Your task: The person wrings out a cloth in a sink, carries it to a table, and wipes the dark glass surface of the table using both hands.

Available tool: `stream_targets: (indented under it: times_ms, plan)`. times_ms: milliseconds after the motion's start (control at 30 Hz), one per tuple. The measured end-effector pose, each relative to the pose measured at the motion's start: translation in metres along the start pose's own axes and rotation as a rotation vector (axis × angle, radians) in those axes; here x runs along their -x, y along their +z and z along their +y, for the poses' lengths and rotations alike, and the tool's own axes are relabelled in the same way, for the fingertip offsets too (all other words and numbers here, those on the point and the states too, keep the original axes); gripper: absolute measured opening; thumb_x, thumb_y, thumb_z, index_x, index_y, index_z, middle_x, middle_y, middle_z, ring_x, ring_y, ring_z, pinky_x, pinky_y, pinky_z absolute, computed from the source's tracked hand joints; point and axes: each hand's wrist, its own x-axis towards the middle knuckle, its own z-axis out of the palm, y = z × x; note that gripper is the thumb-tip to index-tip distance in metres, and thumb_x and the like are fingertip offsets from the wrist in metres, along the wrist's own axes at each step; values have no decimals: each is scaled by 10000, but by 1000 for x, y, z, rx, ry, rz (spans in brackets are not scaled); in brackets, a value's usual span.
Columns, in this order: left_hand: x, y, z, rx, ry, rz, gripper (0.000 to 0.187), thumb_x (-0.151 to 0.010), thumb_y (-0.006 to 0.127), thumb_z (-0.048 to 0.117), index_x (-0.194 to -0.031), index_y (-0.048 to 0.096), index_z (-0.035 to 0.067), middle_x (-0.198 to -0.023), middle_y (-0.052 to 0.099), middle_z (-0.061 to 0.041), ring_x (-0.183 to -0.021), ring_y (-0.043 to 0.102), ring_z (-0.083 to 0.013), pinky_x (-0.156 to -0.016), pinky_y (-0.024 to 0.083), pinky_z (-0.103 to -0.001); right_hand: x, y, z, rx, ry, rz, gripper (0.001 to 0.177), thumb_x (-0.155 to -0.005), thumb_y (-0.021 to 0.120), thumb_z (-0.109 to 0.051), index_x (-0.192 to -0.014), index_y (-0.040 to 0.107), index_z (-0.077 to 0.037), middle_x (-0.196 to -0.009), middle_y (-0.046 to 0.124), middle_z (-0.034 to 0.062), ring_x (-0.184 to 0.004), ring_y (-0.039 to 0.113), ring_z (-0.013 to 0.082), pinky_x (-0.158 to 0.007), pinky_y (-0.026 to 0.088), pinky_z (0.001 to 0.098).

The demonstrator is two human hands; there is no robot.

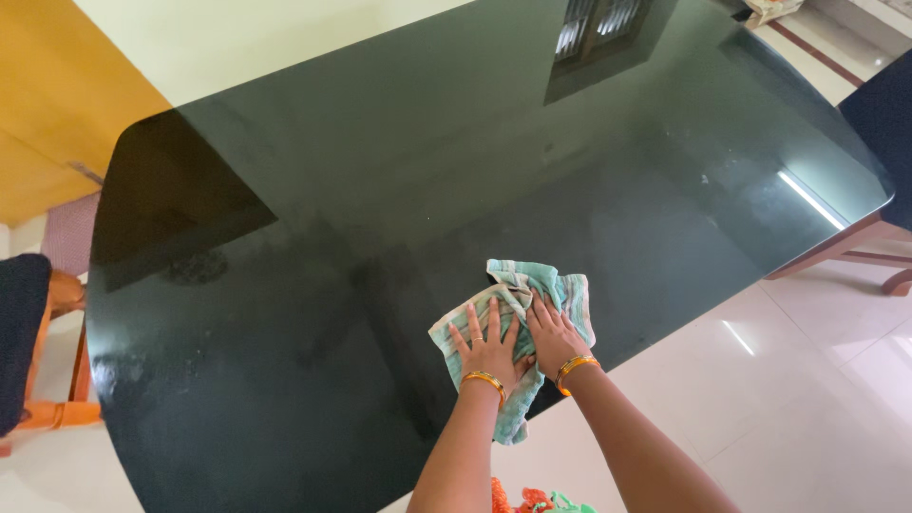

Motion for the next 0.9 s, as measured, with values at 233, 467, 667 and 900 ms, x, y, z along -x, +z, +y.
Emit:
stream_targets:
  times_ms: [233,467,667,900]
  plan:
    - [-20,-6,-4,-36,27,-23,847,-941,478,681,-1638,136,343,-1722,-142,-64,-1538,-176,-471,-1165,-32,-747,-13,4,11,20,-20,44,716,-846,649,-87,-1496,358,-17,-1672,158,152,-1551,163,305,-1248,209,440]
    - [-27,-10,-2,-30,34,-7,852,-938,488,672,-1642,146,334,-1722,-118,-72,-1541,-147,-474,-1165,-10,-754,-18,-9,9,-32,24,21,841,-779,742,-105,-1511,335,-26,-1669,148,136,-1551,142,296,-1251,195,434]
    - [-27,-8,-3,-92,74,62,791,-969,453,653,-1627,171,317,-1715,-82,-89,-1538,-109,-484,-1151,22,-768,-12,-24,3,-57,43,19,838,-777,769,-131,-1498,354,-33,-1677,145,124,-1557,142,289,-1253,198,436]
    - [-27,-11,-3,-88,63,44,821,-952,482,661,-1631,164,328,-1716,-93,-79,-1539,-110,-478,-1153,25,-769,-13,-31,6,-54,36,-13,846,-794,756,-147,-1522,335,-51,-1677,131,109,-1549,140,280,-1248,191,443]
